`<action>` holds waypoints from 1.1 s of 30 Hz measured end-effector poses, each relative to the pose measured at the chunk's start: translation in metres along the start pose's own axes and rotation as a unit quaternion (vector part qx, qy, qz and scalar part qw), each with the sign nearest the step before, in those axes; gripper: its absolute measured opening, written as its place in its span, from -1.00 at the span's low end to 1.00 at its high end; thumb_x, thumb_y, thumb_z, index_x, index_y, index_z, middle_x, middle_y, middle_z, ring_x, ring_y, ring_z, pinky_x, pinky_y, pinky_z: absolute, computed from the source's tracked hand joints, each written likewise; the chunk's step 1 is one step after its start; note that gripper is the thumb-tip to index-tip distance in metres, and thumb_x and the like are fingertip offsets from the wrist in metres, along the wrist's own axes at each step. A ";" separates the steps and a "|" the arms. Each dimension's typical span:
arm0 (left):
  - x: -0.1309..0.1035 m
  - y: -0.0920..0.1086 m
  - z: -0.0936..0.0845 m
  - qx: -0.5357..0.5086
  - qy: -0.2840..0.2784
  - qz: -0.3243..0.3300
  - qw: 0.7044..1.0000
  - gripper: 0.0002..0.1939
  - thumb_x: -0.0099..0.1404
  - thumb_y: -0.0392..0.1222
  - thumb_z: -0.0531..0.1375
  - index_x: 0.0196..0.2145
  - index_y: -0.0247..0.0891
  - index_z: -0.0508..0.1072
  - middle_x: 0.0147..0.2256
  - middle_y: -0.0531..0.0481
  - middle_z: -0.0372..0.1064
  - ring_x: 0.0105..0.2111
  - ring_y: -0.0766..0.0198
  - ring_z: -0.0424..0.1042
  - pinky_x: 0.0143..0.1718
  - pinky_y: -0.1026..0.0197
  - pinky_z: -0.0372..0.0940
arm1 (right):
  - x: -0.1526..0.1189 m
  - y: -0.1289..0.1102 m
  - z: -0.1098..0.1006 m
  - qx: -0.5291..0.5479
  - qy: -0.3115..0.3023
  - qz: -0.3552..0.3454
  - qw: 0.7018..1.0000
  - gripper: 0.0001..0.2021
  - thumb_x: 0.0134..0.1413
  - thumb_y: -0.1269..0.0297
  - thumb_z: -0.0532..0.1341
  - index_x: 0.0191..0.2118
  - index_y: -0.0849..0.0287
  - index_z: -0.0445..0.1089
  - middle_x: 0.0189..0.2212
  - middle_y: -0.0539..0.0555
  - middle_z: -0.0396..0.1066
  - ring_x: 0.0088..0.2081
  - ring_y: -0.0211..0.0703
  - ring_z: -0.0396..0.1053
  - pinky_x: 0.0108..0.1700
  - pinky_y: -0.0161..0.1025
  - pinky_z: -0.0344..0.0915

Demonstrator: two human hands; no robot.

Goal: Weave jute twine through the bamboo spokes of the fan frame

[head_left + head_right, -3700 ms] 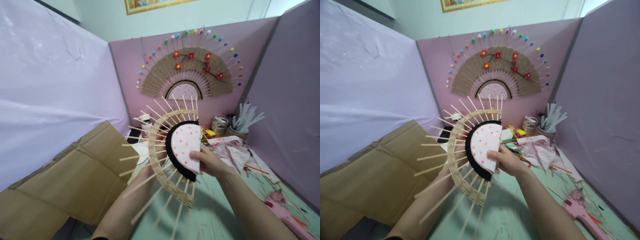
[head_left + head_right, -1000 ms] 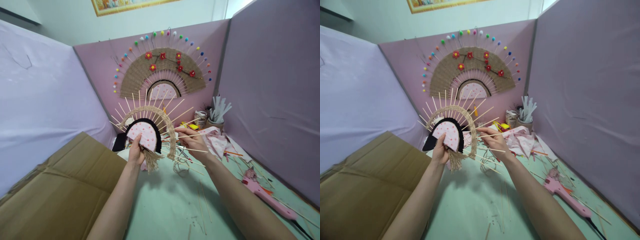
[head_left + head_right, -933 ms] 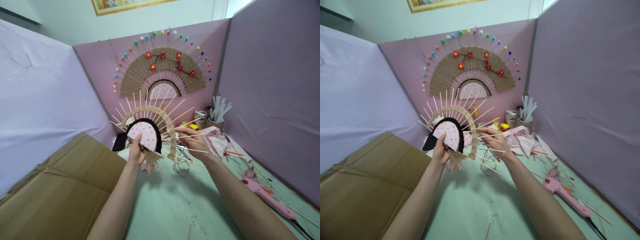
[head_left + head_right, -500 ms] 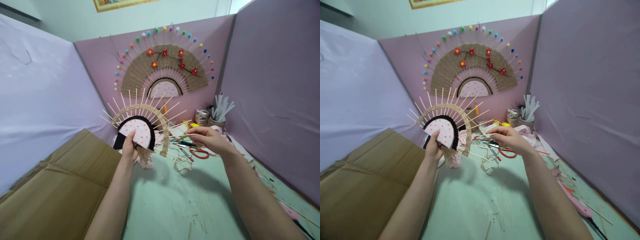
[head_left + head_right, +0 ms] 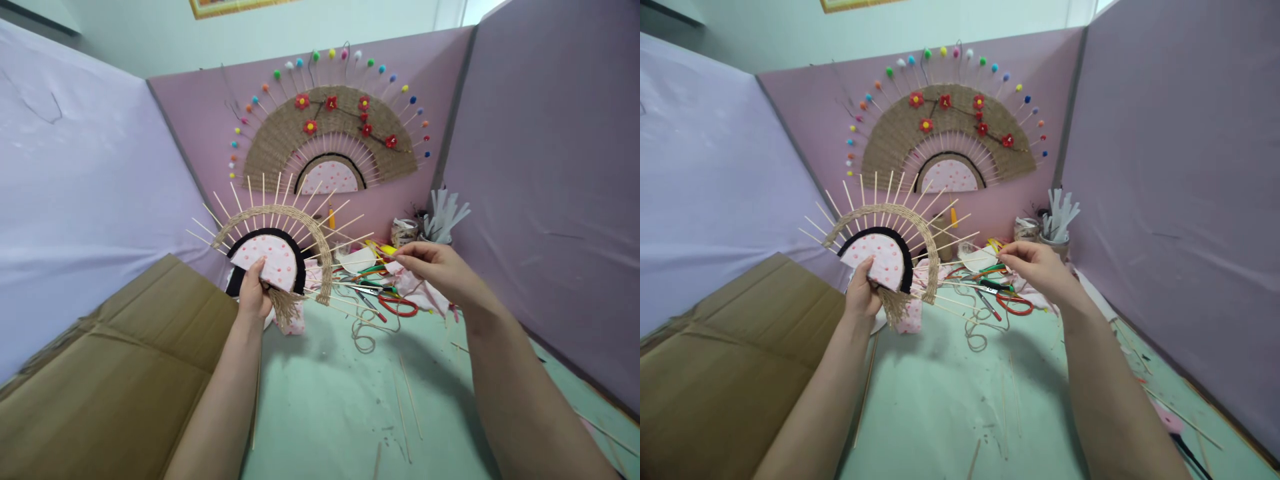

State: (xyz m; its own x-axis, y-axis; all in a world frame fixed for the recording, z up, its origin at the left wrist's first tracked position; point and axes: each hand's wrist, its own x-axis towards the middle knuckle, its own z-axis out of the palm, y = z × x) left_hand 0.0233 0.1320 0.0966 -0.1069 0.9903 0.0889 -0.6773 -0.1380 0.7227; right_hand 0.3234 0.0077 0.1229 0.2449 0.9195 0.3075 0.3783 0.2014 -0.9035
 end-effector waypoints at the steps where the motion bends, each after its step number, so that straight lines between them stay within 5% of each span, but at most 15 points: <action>1: 0.000 0.000 0.000 0.002 0.001 0.002 1.000 -0.88 0.12 -0.35 0.23 -0.33 -0.30 0.52 -0.37 0.02 0.56 -0.41 0.35 0.52 -0.26 0.33 0.41 | 0.000 0.000 0.000 0.002 -0.001 -0.005 1.000 -0.67 -0.08 0.02 0.29 -0.35 0.24 0.48 -0.50 0.04 0.39 -0.53 -0.31 0.17 -0.52 -0.33 0.05; 10: -0.004 -0.001 0.005 -0.006 0.011 0.001 1.000 -0.90 0.12 -0.34 0.25 -0.34 -0.30 0.51 -0.37 0.04 0.55 -0.41 0.38 0.51 -0.26 0.36 0.39 | -0.002 0.005 -0.005 0.013 -0.136 -0.027 0.990 -0.68 -0.05 0.02 0.28 -0.29 0.18 0.52 -0.41 0.09 0.46 -0.40 -0.18 0.34 -0.41 -0.29 0.21; 14: -0.010 0.003 0.012 -0.022 0.025 -0.020 0.999 -0.89 0.16 -0.37 0.21 -0.32 -0.29 0.51 -0.38 0.03 0.56 -0.41 0.38 0.52 -0.24 0.36 0.39 | 0.002 0.009 0.001 0.020 -0.128 -0.020 0.991 -0.67 -0.05 0.02 0.28 -0.29 0.19 0.52 -0.39 0.10 0.48 -0.37 -0.15 0.36 -0.38 -0.27 0.25; 25: -0.021 -0.004 0.021 -0.036 0.016 -0.030 0.999 -0.85 0.16 -0.34 0.23 -0.27 -0.29 0.51 -0.35 0.02 0.56 -0.38 0.35 0.53 -0.18 0.33 0.39 | -0.013 -0.014 0.065 0.034 -0.263 -0.053 0.963 -0.71 0.01 0.02 0.22 -0.35 0.15 0.51 -0.40 0.04 0.43 -0.38 -0.22 0.33 -0.35 -0.31 0.25; 33: -0.018 0.004 0.020 -0.045 0.031 -0.010 0.998 -0.88 0.17 -0.35 0.22 -0.30 -0.27 0.50 -0.38 0.05 0.55 -0.38 0.37 0.52 -0.22 0.36 0.39 | -0.004 0.003 0.057 0.059 -0.250 -0.052 0.965 -0.69 -0.01 0.02 0.25 -0.29 0.18 0.52 -0.32 0.09 0.48 -0.34 -0.19 0.38 -0.31 -0.28 0.29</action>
State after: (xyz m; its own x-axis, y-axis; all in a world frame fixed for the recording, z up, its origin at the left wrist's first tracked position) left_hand 0.0370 0.1137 0.1119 -0.1367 0.9902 0.0304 -0.7419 -0.1226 0.6592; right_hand 0.2726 0.0235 0.1016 -0.2620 0.9342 0.2422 0.2654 0.3110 -0.9126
